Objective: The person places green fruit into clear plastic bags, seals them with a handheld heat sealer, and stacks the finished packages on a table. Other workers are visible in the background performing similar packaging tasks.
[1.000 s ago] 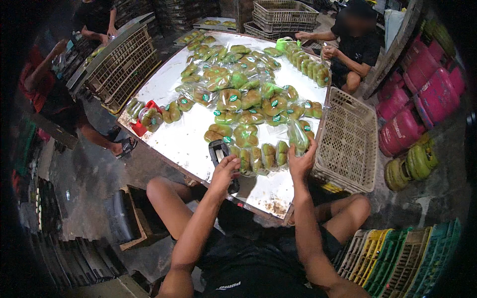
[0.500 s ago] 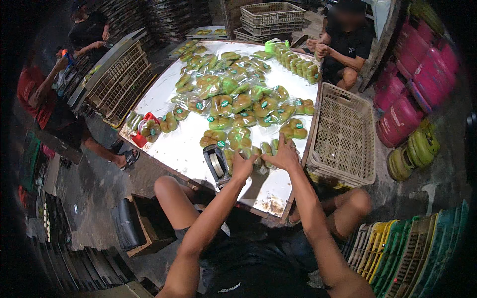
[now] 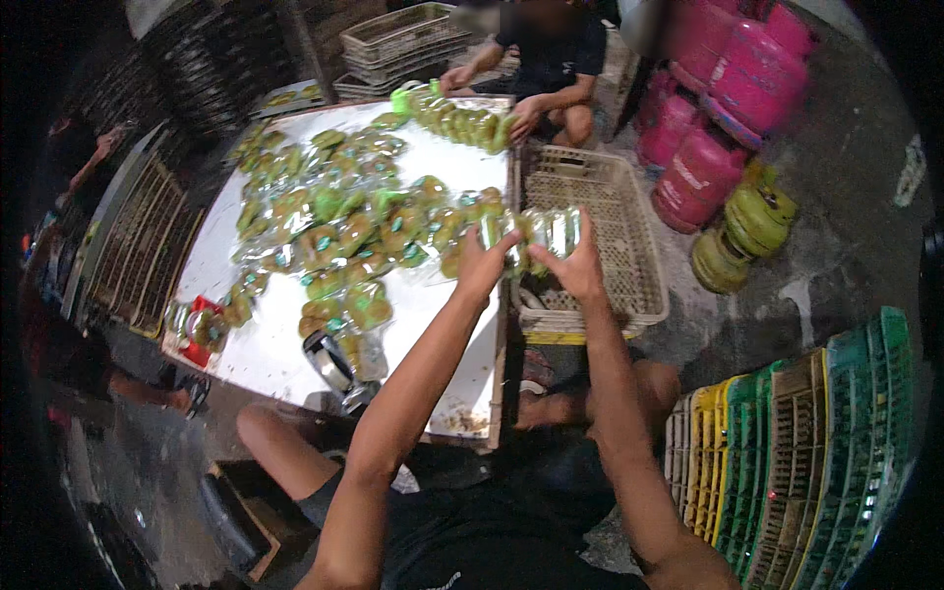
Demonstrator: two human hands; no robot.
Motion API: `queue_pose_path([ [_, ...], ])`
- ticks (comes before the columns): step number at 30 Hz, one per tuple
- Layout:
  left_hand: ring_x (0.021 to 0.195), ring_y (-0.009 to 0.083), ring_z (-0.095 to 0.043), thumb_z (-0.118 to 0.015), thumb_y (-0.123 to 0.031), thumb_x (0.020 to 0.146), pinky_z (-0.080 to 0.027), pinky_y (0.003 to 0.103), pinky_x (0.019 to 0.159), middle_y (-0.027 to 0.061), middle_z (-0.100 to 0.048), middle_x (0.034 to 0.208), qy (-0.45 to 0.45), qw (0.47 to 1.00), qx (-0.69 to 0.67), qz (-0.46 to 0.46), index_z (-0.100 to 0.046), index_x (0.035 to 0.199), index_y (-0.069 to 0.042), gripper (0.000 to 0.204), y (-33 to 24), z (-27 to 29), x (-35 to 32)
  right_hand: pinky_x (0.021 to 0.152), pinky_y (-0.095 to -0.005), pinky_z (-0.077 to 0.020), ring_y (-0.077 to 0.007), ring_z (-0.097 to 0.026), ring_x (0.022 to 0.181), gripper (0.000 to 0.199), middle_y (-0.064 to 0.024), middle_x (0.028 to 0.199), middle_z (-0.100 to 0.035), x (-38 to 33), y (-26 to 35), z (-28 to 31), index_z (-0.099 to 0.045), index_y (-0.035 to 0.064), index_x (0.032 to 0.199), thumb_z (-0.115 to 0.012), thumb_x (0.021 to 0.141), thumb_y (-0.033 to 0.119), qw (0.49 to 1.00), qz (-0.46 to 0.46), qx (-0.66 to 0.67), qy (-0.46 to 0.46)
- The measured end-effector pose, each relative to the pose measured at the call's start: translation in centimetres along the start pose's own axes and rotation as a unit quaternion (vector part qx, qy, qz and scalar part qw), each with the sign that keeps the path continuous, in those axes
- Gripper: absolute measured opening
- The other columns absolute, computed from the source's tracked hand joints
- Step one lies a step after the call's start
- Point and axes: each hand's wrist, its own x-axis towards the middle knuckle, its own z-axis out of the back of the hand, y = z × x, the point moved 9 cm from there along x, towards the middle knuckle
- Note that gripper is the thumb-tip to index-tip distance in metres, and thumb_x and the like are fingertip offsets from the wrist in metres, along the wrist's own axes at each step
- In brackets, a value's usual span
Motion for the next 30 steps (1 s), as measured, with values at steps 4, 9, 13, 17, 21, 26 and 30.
queue_pose_path([
  [4, 0.124, 0.0417, -0.045, -0.076, -0.058, 0.075, -0.036, 0.045, 0.106, 0.028, -0.04, 0.135, 0.021, 0.992, 0.117, -0.038, -0.047, 0.141, 0.0, 0.092, 1.2, -10.1, 2.0, 0.109, -0.0435, -0.037, -0.0374, -0.044, 0.131, 0.115, -0.0291, 0.144, -0.039, 1.3, -6.4, 8.1, -0.021, -0.0051, 0.15, -0.087, 0.069, 0.044, 0.995, -0.039, -0.058, -0.072],
  [9, 0.126, 0.0411, -0.05, -0.071, -0.06, 0.078, -0.041, 0.046, 0.104, 0.031, -0.047, 0.136, 0.109, 0.986, 0.125, 0.028, -0.049, 0.139, -0.001, 0.088, 9.2, -12.8, 3.7, 0.11, -0.0431, -0.0359, -0.0361, -0.045, 0.132, 0.109, -0.0269, 0.139, -0.048, 0.5, -12.9, 6.2, -0.024, -0.0054, 0.15, -0.082, 0.075, 0.049, 0.996, -0.073, -0.04, -0.035],
  [13, 0.112, 0.0372, -0.061, -0.07, -0.052, 0.083, -0.047, 0.042, 0.096, 0.0273, -0.062, 0.121, 0.183, 0.954, 0.23, 0.067, -0.057, 0.129, 0.0, 0.07, 13.7, -11.7, 2.4, 0.113, -0.045, -0.0325, -0.0379, -0.038, 0.139, 0.107, -0.0265, 0.146, -0.043, -3.4, -23.3, 0.4, -0.03, -0.0018, 0.15, -0.067, 0.078, 0.069, 0.95, -0.203, -0.174, 0.161],
  [17, 0.104, 0.0313, -0.065, -0.069, -0.045, 0.088, -0.049, 0.037, 0.09, 0.0198, -0.068, 0.11, 0.194, 0.96, 0.177, 0.094, -0.062, 0.121, 0.0, 0.057, 12.5, -5.0, -1.9, 0.117, -0.0465, -0.0274, -0.0378, -0.031, 0.144, 0.106, -0.0268, 0.152, -0.035, -4.1, -21.6, -6.1, -0.034, 0.0021, 0.15, -0.056, 0.079, 0.078, 0.901, -0.255, -0.221, 0.273],
  [21, 0.102, 0.0237, -0.065, -0.068, -0.047, 0.089, -0.049, 0.035, 0.09, 0.015, -0.068, 0.106, 0.283, 0.928, 0.23, 0.077, -0.061, 0.12, 0.001, 0.057, 3.7, -0.2, -8.6, 0.119, -0.0481, -0.0231, -0.0386, -0.026, 0.146, 0.109, -0.0251, 0.158, -0.024, -4.2, -24.9, -6.8, -0.017, 0.0041, 0.156, -0.051, 0.083, 0.077, 0.866, -0.265, -0.318, 0.282],
  [26, 0.105, 0.0201, -0.063, -0.068, -0.042, 0.092, -0.048, 0.034, 0.095, 0.0128, -0.067, 0.111, 0.218, 0.954, 0.184, 0.09, -0.058, 0.128, 0.002, 0.058, -0.8, 10.2, -14.7, 0.118, -0.0492, -0.0238, -0.0449, -0.024, 0.144, 0.102, -0.0291, 0.158, -0.017, -4.0, -18.1, -7.9, -0.007, -0.0003, 0.155, -0.047, 0.09, 0.068, 0.836, -0.285, -0.354, 0.309],
  [30, 0.106, 0.0198, -0.062, -0.068, -0.041, 0.093, -0.047, 0.034, 0.095, 0.013, -0.067, 0.114, 0.129, 0.975, 0.144, 0.108, -0.057, 0.131, 0.002, 0.058, -1.9, 15.8, -17.1, 0.111, -0.0519, -0.0349, -0.0466, -0.044, 0.132, 0.088, -0.0338, 0.151, -0.029, -1.3, -11.3, -9.1, -0.027, -0.0048, 0.149, -0.055, 0.091, 0.055, 0.886, -0.14, -0.401, 0.186],
])
